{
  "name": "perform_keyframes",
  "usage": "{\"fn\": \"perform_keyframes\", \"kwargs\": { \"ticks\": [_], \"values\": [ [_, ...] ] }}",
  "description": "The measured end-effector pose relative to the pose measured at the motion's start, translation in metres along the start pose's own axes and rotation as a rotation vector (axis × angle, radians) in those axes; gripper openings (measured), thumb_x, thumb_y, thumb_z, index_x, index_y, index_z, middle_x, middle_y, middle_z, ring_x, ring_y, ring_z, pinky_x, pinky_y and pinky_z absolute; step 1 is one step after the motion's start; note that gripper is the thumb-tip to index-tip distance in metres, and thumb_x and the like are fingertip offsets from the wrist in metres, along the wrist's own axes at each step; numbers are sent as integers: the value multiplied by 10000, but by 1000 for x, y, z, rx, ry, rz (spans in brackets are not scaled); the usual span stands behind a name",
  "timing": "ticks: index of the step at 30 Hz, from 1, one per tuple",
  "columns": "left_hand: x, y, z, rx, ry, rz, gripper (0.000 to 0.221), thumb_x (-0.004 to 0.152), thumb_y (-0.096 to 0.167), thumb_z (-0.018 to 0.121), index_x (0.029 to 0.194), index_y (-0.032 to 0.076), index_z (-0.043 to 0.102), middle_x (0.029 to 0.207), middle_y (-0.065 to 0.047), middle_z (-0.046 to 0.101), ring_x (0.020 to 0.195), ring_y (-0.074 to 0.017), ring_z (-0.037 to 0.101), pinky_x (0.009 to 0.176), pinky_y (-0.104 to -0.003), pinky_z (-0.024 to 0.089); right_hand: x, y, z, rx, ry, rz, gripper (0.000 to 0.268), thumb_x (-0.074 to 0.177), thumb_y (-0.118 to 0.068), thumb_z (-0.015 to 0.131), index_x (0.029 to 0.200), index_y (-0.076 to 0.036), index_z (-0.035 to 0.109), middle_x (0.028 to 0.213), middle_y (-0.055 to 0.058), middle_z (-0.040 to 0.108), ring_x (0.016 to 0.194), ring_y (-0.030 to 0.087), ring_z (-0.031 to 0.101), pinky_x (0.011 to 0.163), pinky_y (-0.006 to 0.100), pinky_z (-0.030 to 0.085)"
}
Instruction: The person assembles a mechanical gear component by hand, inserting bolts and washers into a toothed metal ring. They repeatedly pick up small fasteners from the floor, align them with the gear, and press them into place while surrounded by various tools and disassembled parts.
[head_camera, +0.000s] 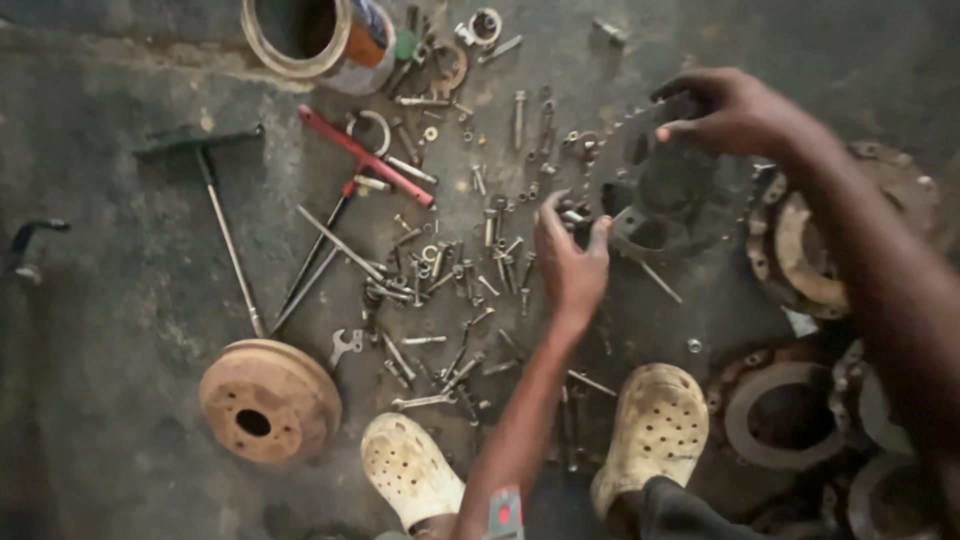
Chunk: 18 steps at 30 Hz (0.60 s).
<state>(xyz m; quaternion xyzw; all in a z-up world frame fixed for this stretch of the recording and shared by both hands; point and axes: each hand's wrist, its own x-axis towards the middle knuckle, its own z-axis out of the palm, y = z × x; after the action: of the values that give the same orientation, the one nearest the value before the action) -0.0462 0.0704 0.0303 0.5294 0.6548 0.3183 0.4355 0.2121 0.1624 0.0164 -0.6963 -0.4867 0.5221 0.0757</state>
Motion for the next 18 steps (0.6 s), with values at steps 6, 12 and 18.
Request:
{"fn": "perform_keyframes", "kwargs": {
  "ticks": [6, 12, 18],
  "values": [
    [0, -35, 46, -375, -96, -243, 518, 862, 117, 784, 1294, 21, 516, 1133, -108, 664, 1011, -224, 648, 905, -359, 509, 3, 15, 10, -25, 67, -192, 563, 813, -278, 844, 1322, -99, 679, 1210, 178, 731, 1091, 263, 690, 921, 421, 545],
    [12, -104, 71, -822, -156, -373, 299, 959, 7, 701, 1245, -54, 636, 1113, -84, 697, 960, -150, 657, 864, -322, 526, -3, 20, 18, -74, 192, -267, 534, 815, -280, 871, 1260, -53, 681, 1124, 182, 741, 1027, 262, 720, 869, 408, 558],
    [11, -122, 85, -876, -116, -389, 327, 947, -91, 593, 1271, -48, 599, 1115, -87, 708, 952, -188, 712, 885, -325, 541, -14, 7, 19, -178, 282, -343, 507, 799, -253, 883, 1215, -42, 683, 1109, 189, 737, 1030, 327, 728, 836, 433, 570]
  ]
}}
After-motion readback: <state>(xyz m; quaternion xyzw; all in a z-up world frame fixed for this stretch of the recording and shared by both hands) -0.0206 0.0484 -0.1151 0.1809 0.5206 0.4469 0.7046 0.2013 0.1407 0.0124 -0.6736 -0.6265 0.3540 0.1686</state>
